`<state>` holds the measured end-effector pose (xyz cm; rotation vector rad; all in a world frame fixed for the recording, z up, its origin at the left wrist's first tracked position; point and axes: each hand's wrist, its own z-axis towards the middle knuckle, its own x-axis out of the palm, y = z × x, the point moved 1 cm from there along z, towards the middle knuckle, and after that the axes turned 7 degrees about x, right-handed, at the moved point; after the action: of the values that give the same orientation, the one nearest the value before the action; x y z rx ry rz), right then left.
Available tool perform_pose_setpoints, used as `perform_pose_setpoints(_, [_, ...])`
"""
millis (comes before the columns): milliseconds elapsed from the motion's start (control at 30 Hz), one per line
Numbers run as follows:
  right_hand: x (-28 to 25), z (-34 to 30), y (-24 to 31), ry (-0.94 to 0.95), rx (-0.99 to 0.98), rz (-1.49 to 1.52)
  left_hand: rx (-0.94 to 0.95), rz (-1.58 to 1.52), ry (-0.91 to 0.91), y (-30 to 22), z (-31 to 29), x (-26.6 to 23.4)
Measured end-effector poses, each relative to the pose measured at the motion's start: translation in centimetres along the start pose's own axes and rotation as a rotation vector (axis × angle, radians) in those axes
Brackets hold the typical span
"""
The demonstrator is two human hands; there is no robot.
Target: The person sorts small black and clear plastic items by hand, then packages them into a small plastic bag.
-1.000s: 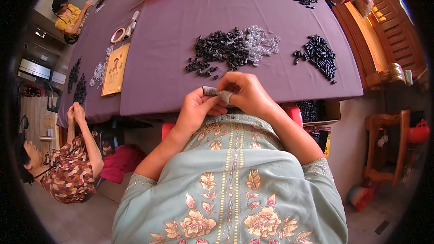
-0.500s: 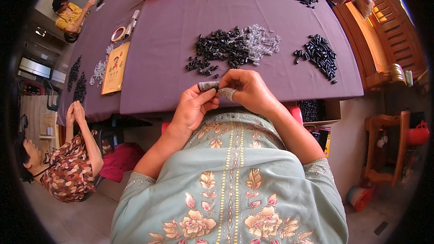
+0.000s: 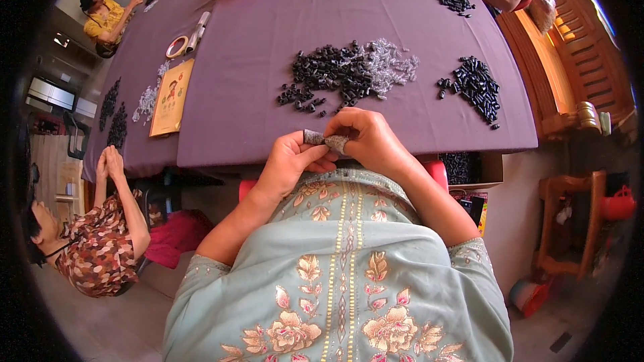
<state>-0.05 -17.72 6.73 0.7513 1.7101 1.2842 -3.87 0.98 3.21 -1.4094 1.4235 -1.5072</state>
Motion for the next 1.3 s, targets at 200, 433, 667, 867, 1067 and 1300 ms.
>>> perform_pose_setpoints(200, [0.2,0.5,0.3,0.056,-0.264,-0.033,0.008,-0.148,-0.04,-0.1,-0.3,-0.9])
perform_pose_setpoints(433, [0.5,3.8,0.8,-0.218,-0.462,-0.747,0.151,-0.093,-0.127,-1.0,0.1,-1.8])
perform_pose_setpoints(667, [1.8,5.2,0.0,-0.182,-0.549,-1.069,0.144,-0.023,-0.149,-0.7,0.2,-2.3])
perform_pose_setpoints(867, [0.5,4.5,0.2,-0.171,-0.388,-0.525,0.077,-0.012,-0.144,-0.7,0.8,-2.0])
perform_pose_setpoints(1067, [0.1,1.7,1.2,-0.191,-0.204,-0.2,0.183,-0.004,-0.049,0.1,2.7,-0.4])
perform_pose_setpoints(1300, [-0.4,0.9,-1.4,-0.366,-0.198,-0.01,0.197,-0.002,0.0,0.6,3.9,1.2])
